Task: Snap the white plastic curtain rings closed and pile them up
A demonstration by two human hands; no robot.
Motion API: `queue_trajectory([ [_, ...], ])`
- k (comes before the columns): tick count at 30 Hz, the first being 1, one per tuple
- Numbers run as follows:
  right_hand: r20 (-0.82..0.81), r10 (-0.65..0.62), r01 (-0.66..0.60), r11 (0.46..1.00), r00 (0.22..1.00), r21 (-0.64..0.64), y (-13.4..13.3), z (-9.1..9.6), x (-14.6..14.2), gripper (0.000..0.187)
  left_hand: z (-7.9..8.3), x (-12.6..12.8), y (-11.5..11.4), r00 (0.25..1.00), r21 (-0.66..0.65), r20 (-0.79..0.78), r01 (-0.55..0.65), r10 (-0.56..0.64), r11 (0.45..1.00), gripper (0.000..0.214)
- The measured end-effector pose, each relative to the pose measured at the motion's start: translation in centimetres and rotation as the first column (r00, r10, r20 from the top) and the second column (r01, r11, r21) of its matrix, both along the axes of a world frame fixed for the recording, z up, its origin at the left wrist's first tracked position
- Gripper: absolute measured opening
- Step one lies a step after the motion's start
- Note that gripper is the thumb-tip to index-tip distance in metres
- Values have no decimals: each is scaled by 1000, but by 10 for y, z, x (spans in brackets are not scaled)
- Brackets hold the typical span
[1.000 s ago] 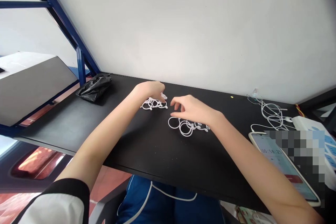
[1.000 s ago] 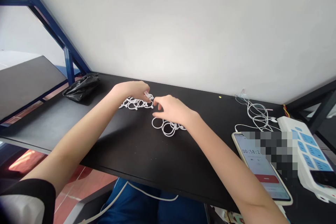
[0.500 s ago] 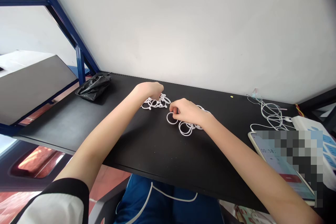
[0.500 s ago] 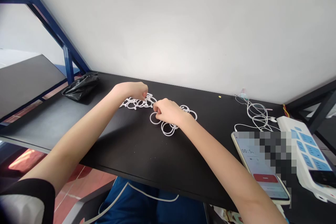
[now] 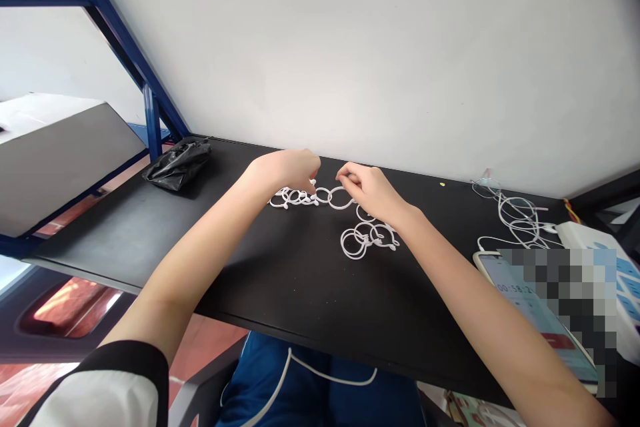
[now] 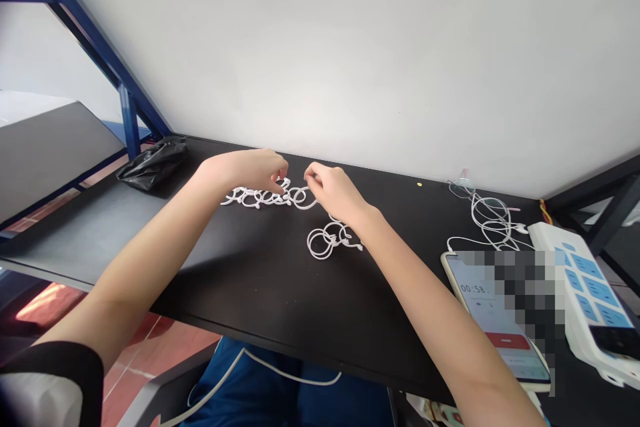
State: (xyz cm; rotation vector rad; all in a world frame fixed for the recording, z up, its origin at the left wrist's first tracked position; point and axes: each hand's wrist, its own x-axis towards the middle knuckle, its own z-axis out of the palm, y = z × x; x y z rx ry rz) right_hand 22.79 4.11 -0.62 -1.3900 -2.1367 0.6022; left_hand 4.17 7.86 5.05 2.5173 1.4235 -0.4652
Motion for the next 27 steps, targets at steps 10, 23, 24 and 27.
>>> queue_trajectory([
  [10, -358, -52, 141, 964, 932, 227, -4, -5, -6, 18, 8, 7, -29, 941, 39, 229, 247, -249, 968, 47],
  [23, -711, 28, 483, 715, 703, 506, -22, 10, -20, 34, 4, 20, -49, 798, 496, 268, 365, -539, 788, 31],
  [24, -747, 56, 503, 705, 663, 500, -25, 14, -23, 36, 7, 20, -52, 786, 505, 284, 365, -549, 782, 30],
  [27, -816, 53, 559, 702, 576, 440, -33, 25, -29, 37, 13, 21, -58, 754, 543, 322, 349, -573, 764, 29],
])
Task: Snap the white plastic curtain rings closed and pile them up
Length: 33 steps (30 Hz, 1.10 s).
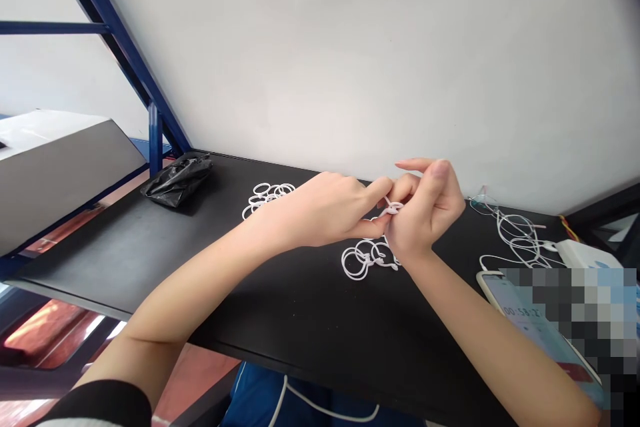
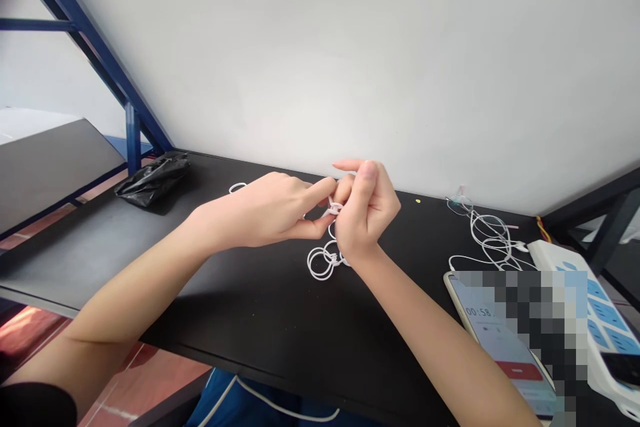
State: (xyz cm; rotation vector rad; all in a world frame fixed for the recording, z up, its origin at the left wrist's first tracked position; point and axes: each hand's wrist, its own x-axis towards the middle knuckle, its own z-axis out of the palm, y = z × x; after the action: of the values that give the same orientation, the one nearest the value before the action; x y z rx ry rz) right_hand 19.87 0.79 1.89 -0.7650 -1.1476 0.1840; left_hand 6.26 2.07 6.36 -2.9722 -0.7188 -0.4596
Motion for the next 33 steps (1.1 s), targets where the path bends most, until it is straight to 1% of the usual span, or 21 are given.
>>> queue_trajectory([
  [3, 29, -97, 99, 993, 995, -60, -7, 7, -4, 39, 2, 0, -4, 999, 30, 48, 7, -8, 1000, 30],
  [5, 53, -140, 142, 989, 989, -43, -11, 8, -6, 41, 3, 1, -5, 997, 34, 70, 10, -12, 999, 31],
  [7, 44, -112, 111, 993, 993, 35, -12, 7, -6, 43, 4, 1, -6, 996, 20, 90, 11, -13, 1000, 31],
  [9, 36, -36, 32, 993, 999, 116, -11, 6, -6, 47, 4, 1, -7, 995, 0, 104, 10, -10, 1000, 30],
  [12, 39, 50, -57, 981, 998, 188, -7, 4, -4, 53, 5, 2, -7, 994, -2, 107, -3, 3, 1000, 32],
  [16, 18, 88, -89, 964, 996, 250, -5, 5, -4, 54, 3, 3, -6, 994, 41, 110, -9, 4, 999, 36],
  [22, -28, 117, -104, 951, 993, 290, -5, 7, -6, 54, 1, 4, -5, 993, 92, 119, -2, -9, 996, 38],
  [24, -19, 103, -92, 947, 995, 309, -5, 8, -4, 55, 3, 3, -7, 992, 110, 128, -1, -13, 994, 38],
  [27, 57, 76, -92, 931, 995, 353, -2, 8, 2, 53, 8, -1, -11, 989, 141, 149, -2, -20, 990, 41],
  [30, 147, 12, -76, 897, 989, 436, 5, 6, 9, 49, 13, -5, -16, 988, 146, 152, -16, -7, 989, 46],
  [33, 173, -72, -28, 856, 982, 516, 13, 0, 15, 47, 15, -7, -19, 988, 121, 152, -20, 1, 992, 44],
])
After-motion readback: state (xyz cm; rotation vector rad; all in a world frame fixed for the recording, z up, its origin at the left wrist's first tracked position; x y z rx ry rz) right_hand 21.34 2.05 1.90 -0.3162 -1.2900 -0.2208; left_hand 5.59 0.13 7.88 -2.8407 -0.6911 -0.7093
